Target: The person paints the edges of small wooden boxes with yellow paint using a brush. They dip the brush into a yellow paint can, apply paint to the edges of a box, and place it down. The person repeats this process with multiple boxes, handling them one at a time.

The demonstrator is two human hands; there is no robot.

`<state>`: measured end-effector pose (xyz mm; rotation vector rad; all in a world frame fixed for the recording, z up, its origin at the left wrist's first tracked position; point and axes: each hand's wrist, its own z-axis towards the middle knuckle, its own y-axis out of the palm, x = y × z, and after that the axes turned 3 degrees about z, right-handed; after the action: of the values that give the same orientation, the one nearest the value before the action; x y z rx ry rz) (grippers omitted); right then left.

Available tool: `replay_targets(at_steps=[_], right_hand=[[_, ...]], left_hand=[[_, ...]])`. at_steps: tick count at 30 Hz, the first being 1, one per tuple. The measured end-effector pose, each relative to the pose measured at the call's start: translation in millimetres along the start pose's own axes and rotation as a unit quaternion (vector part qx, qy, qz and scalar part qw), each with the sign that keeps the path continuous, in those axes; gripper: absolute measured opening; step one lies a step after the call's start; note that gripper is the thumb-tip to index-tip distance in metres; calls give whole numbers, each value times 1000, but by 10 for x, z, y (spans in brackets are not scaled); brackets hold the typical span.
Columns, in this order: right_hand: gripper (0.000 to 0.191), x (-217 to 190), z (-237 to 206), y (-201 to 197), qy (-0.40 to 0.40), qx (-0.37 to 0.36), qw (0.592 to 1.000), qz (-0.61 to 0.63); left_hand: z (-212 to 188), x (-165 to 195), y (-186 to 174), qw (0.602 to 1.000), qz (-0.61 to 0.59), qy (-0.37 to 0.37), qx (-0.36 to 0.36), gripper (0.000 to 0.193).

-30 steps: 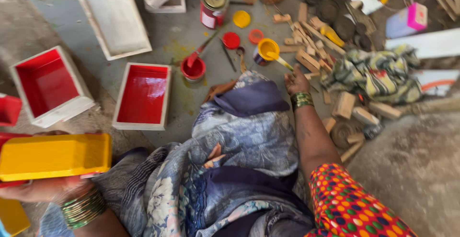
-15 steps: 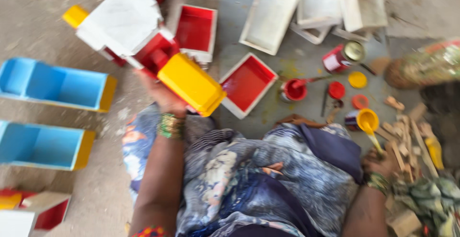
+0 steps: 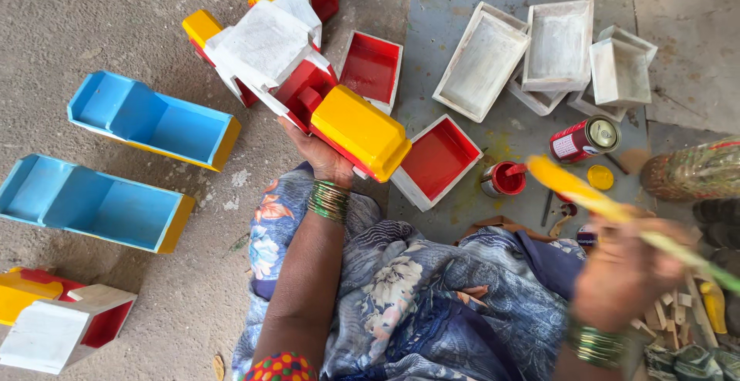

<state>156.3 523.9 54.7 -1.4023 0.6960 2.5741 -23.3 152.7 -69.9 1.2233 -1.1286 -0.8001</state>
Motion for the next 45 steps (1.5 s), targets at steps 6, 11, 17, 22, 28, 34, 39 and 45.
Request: replay_targets(at_steps=[6, 11, 17, 22, 28, 34, 39, 45], right_hand=[[34, -77, -207, 1480, -160, -195, 945, -208], [25, -116, -149, 2034, -233, -286, 902, -225], [23, -58, -74, 2180, -271, -357, 853, -268], [24, -61, -32, 2156, -275, -346, 859, -256], [22, -111, 5, 2176, -260, -380, 852, -248], [21, -47, 16, 2264, -260, -408, 844, -233], [20, -70, -13, 2282, -254, -429, 826, -263], [19, -14, -76, 2264, -251, -416, 835, -261]], left_hand=[[220, 54, 35, 999, -38, 22, 9, 91], [357, 101, 112, 998, -45, 27, 26, 90], [416, 101, 167, 998, -54, 15, 15, 89], [407, 99, 200, 998, -44, 10, 42, 89], [420, 132, 170, 998, -64, -11, 11, 89], [448, 174, 123, 999, -23, -2, 32, 88], [492, 207, 126, 999, -23, 9, 48, 86], [466, 285, 103, 998, -21, -22, 50, 85]])
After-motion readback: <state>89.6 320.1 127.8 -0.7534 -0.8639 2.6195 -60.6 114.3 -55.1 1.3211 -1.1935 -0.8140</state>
